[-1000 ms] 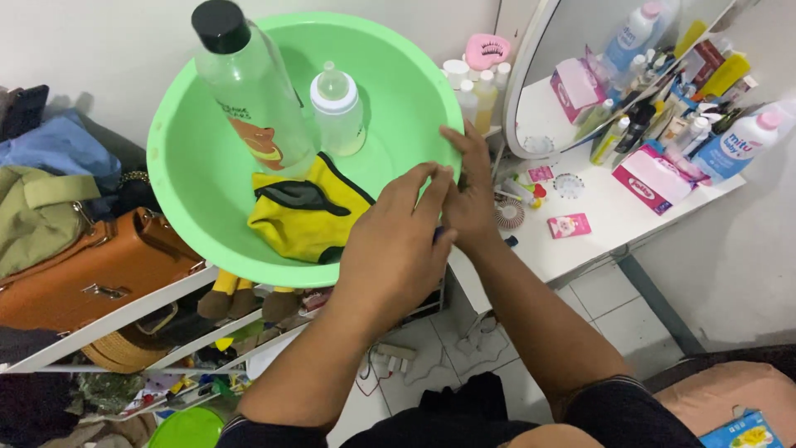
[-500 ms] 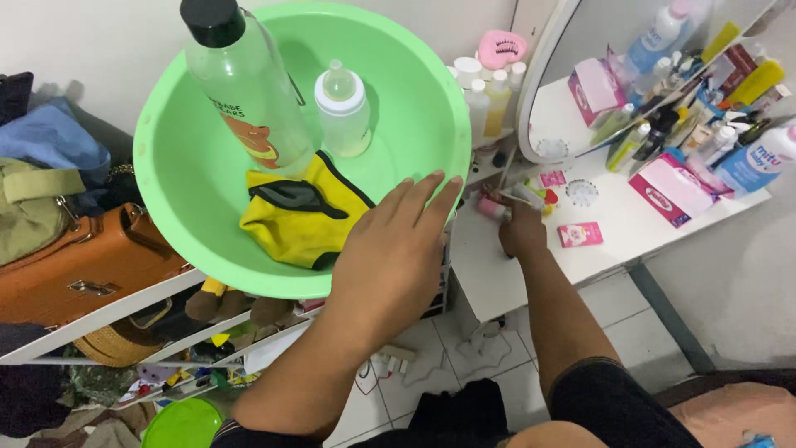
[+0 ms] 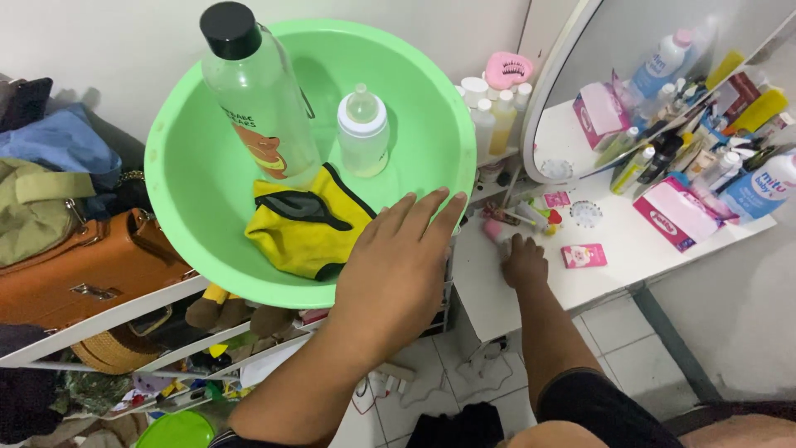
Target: Organizing various baby care items into a basin.
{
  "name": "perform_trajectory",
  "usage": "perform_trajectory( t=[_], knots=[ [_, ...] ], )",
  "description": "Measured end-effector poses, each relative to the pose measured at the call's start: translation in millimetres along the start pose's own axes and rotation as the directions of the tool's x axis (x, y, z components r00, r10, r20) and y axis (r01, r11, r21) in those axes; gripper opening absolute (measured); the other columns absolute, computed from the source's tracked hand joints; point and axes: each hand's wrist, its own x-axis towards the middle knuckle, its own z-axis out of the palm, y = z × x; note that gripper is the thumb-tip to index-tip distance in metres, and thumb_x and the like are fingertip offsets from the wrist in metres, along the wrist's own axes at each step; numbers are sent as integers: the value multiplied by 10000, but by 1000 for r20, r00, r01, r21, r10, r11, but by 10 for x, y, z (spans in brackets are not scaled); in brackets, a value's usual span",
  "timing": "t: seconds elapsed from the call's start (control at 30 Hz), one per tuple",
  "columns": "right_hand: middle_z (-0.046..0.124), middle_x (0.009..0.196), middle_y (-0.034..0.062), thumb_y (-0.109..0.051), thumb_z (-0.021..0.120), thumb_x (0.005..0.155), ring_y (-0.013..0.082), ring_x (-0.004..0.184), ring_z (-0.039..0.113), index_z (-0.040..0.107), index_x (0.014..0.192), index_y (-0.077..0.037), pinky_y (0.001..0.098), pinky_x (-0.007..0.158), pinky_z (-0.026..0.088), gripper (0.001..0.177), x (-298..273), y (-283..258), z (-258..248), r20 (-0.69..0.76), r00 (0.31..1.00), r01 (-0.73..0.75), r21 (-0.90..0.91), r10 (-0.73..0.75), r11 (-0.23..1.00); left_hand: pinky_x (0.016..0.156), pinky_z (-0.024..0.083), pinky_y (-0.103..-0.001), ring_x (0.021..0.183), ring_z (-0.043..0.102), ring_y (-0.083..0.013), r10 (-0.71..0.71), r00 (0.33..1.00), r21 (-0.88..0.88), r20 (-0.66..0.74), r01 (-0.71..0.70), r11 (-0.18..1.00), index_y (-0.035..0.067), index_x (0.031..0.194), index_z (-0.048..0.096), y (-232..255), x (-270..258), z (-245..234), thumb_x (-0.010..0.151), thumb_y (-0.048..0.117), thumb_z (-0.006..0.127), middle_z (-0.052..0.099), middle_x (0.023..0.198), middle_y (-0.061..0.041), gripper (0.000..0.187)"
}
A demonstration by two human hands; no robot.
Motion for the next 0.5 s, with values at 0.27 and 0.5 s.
perform_trajectory(
  t=[0.27,0.5],
  knots=[
    [535,1303,256,-318,906,666,425,1143,577,438,1369,-45,501,897,536,888,-174,-175,-478,-175,982,109,232,-68,967,1081,422,-520,1262,572,-389,-2,1000,-30,-15,2,1000,48,1406,521,-19,10,35,883,116,636,589,1395,-151,540],
    [662,1095,215,-260,910,762,306,977,689,502,1241,-7,426,845,565,679,-507,-252,-1454,-452,870,157,633,198,758,1064,438,-506,1243,584,-383,31,999,-18,-43,-32,999,30,1404,532,-48,-3,36,872,112,641,598,1381,-159,549]
  ],
)
